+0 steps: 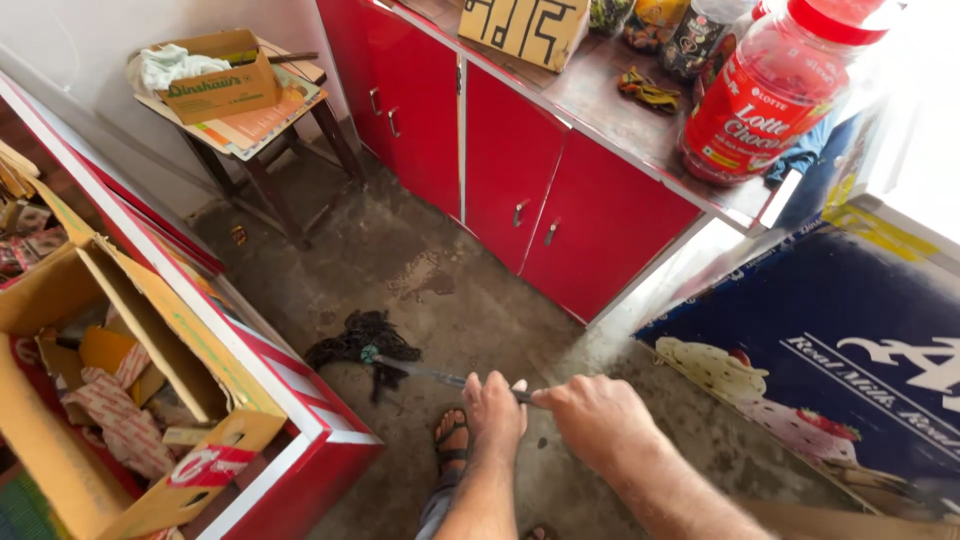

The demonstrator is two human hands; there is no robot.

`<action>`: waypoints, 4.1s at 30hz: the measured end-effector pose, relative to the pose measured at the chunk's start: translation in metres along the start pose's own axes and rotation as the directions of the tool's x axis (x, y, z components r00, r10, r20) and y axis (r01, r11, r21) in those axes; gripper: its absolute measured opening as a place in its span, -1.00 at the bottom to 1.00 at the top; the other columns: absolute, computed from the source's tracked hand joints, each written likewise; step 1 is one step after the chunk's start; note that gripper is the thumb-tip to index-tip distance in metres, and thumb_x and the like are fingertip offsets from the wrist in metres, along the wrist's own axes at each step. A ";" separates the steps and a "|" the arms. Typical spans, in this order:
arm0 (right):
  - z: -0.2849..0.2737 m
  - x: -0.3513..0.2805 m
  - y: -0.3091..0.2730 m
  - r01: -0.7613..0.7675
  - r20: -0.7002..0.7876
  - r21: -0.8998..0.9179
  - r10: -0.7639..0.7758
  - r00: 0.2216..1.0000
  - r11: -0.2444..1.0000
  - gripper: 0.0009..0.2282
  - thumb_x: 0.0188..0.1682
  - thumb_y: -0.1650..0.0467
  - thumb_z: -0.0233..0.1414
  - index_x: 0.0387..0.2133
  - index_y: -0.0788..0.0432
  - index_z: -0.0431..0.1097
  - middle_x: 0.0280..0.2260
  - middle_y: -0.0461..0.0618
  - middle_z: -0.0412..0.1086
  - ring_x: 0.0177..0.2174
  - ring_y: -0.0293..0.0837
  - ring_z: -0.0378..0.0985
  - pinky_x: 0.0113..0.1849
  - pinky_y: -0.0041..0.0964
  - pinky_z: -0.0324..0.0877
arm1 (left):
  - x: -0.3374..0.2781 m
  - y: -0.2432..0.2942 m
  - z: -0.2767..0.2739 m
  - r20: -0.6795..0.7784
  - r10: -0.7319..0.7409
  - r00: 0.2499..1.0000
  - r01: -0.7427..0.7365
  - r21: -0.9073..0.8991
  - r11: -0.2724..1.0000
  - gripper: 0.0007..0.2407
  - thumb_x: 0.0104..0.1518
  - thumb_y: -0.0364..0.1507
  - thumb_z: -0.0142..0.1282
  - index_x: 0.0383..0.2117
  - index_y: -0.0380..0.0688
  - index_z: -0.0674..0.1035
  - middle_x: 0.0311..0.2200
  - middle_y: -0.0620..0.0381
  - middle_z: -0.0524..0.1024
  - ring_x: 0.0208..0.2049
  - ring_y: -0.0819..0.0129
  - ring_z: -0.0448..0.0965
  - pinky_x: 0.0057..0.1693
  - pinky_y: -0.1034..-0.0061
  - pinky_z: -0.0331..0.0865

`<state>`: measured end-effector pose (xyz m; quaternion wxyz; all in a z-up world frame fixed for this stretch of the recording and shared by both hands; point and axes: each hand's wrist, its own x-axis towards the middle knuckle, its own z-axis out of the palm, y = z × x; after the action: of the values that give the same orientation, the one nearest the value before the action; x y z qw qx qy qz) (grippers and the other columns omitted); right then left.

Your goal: The recorder mops the floor and then wipes down a plastic chair in a grocery store environment.

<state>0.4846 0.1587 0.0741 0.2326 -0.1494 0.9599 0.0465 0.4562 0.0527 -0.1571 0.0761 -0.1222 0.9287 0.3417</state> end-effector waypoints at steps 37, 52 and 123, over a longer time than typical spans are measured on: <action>-0.030 -0.133 -0.010 -0.564 0.417 0.233 0.443 0.794 0.792 -0.63 -0.06 0.26 0.21 0.03 -0.50 0.46 -0.10 -0.14 0.55 -0.07 -0.15 0.60 0.01 -0.16 0.50 | -0.128 0.081 -0.057 0.628 -0.093 0.773 -0.004 0.151 0.988 -0.68 0.14 -0.27 0.30 -0.03 -0.05 0.57 0.16 -0.27 0.20 0.10 -0.21 0.47 0.19 0.18 0.45; 0.009 -0.308 0.048 -0.728 0.394 0.139 0.637 0.662 0.671 -0.66 -0.15 0.22 0.30 -0.06 -0.39 0.55 -0.14 -0.20 0.58 -0.08 -0.19 0.63 0.07 -0.23 0.50 | -0.291 0.172 -0.011 0.864 0.140 0.484 -0.348 0.043 0.936 -0.63 0.16 -0.13 0.26 0.05 0.13 0.56 0.30 -0.14 0.06 0.21 -0.04 0.39 0.24 0.08 0.38; 0.038 -0.284 -0.063 -0.584 0.082 0.496 0.635 0.768 0.642 -0.88 -0.18 0.48 0.15 -0.38 0.02 0.52 -0.17 -0.05 0.42 -0.07 0.01 0.51 -0.06 -0.12 0.47 | -0.268 0.094 -0.050 0.821 0.489 0.293 -0.654 -0.201 0.729 -0.58 0.08 -0.27 0.25 0.07 0.00 0.44 -0.01 -0.05 0.35 0.04 0.04 0.53 0.10 0.18 0.49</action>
<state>0.7611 0.1802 0.1702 0.1852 0.2454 0.9423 -0.1323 0.6839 0.1361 -0.0013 0.3903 0.4032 0.7796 0.2780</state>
